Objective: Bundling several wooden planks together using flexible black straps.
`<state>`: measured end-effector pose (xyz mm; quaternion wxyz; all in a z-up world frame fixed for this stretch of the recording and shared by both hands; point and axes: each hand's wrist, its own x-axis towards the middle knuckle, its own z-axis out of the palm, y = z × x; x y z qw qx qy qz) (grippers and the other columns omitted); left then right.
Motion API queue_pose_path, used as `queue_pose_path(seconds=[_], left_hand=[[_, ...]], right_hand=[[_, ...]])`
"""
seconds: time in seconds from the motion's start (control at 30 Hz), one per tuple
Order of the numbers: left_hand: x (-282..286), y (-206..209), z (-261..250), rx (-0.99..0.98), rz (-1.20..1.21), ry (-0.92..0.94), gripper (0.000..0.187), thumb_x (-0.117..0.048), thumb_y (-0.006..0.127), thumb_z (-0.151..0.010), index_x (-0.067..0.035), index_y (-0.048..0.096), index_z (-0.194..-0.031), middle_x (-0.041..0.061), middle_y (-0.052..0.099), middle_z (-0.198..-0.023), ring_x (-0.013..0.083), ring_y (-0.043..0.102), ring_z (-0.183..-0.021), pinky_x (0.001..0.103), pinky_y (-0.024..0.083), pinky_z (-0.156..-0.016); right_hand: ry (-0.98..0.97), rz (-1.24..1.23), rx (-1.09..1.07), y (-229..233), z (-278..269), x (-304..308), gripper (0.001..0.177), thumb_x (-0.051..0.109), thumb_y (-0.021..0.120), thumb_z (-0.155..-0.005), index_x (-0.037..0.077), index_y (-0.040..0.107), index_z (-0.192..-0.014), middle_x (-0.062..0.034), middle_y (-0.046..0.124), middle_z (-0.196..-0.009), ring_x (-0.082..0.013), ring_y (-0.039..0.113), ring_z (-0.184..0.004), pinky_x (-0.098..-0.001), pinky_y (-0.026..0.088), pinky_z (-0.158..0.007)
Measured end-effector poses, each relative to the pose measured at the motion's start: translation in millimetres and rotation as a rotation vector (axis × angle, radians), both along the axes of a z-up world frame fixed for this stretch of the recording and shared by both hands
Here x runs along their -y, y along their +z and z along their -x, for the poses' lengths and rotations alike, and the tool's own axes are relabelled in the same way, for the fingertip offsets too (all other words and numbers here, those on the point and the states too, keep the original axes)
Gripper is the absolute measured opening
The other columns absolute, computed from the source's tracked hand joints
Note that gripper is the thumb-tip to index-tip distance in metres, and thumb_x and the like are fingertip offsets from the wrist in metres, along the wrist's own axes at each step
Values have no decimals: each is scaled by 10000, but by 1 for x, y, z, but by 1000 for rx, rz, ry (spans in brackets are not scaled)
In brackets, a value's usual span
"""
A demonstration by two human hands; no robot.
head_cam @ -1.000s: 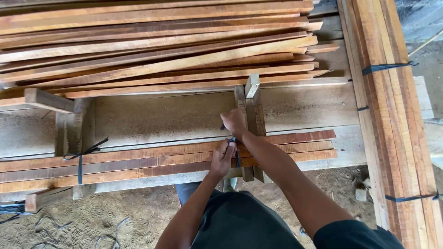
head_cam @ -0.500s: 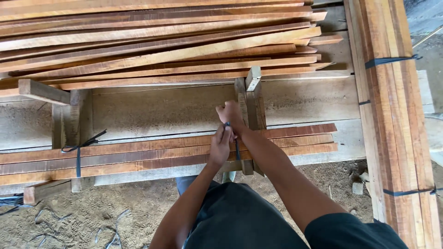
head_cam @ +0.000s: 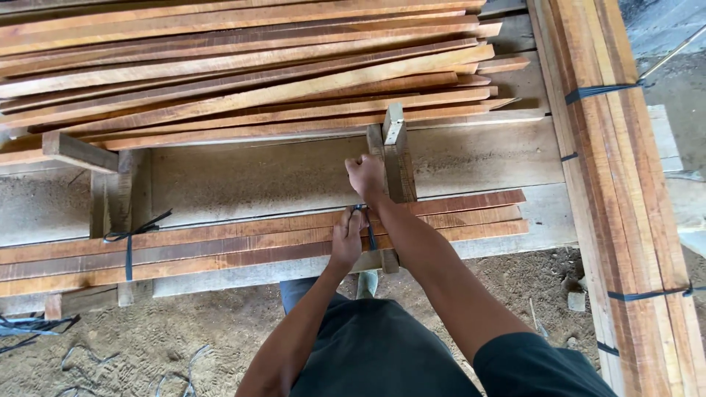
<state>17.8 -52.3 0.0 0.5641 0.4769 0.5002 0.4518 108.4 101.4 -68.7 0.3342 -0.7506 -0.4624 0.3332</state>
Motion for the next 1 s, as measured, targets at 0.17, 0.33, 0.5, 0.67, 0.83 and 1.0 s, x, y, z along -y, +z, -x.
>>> queue_pose_path(seconds=[0.17,0.33,0.5,0.67,0.83,1.0], left_hand=[[-2,10,2,3,-83,-39,393,-245,309,-1169,-101,558,-900,18,466,-693,111,469,-622,353,443,-710],[-1,42,2,1,-78,-24,391,-231,329,-1158,-115,544,-853,8,439,-662,76,362,-590,353,400,-635],[-5,47,4,12,-29,-46,379,-269,363,-1155,-114,556,-867,37,479,-676,104,435,-605,341,424,-653],[-9,42,5,-6,-39,-63,367,-250,372,-1149,-107,550,-861,27,483,-685,106,432,-654,363,420,-672],[-30,34,1,-57,-30,-139,369,-243,424,-1139,-93,552,-827,33,589,-704,91,551,-815,356,508,-770],[-22,15,3,247,124,-8,346,-231,362,-1160,-87,492,-874,-14,384,-767,70,373,-740,359,459,-806]], right_hand=[[97,45,33,20,8,7,365,271,658,-791,20,533,-558,-240,527,-553,-415,637,-588,-469,457,-514],[367,235,147,46,14,13,342,237,577,-853,-82,661,-763,-320,679,-809,-504,713,-858,-569,576,-712],[480,457,226,-15,11,-6,294,195,570,-896,-39,733,-968,-259,744,-984,-456,723,-1022,-565,600,-801],[379,348,190,3,10,-2,344,227,557,-914,-70,731,-911,-301,717,-935,-510,707,-964,-606,578,-770],[225,154,205,-16,-1,-3,430,354,560,-868,-53,670,-785,-293,677,-790,-534,692,-889,-630,544,-738],[-55,-88,23,15,2,4,348,249,597,-825,71,459,-560,-102,401,-489,-207,506,-510,-358,393,-490]])
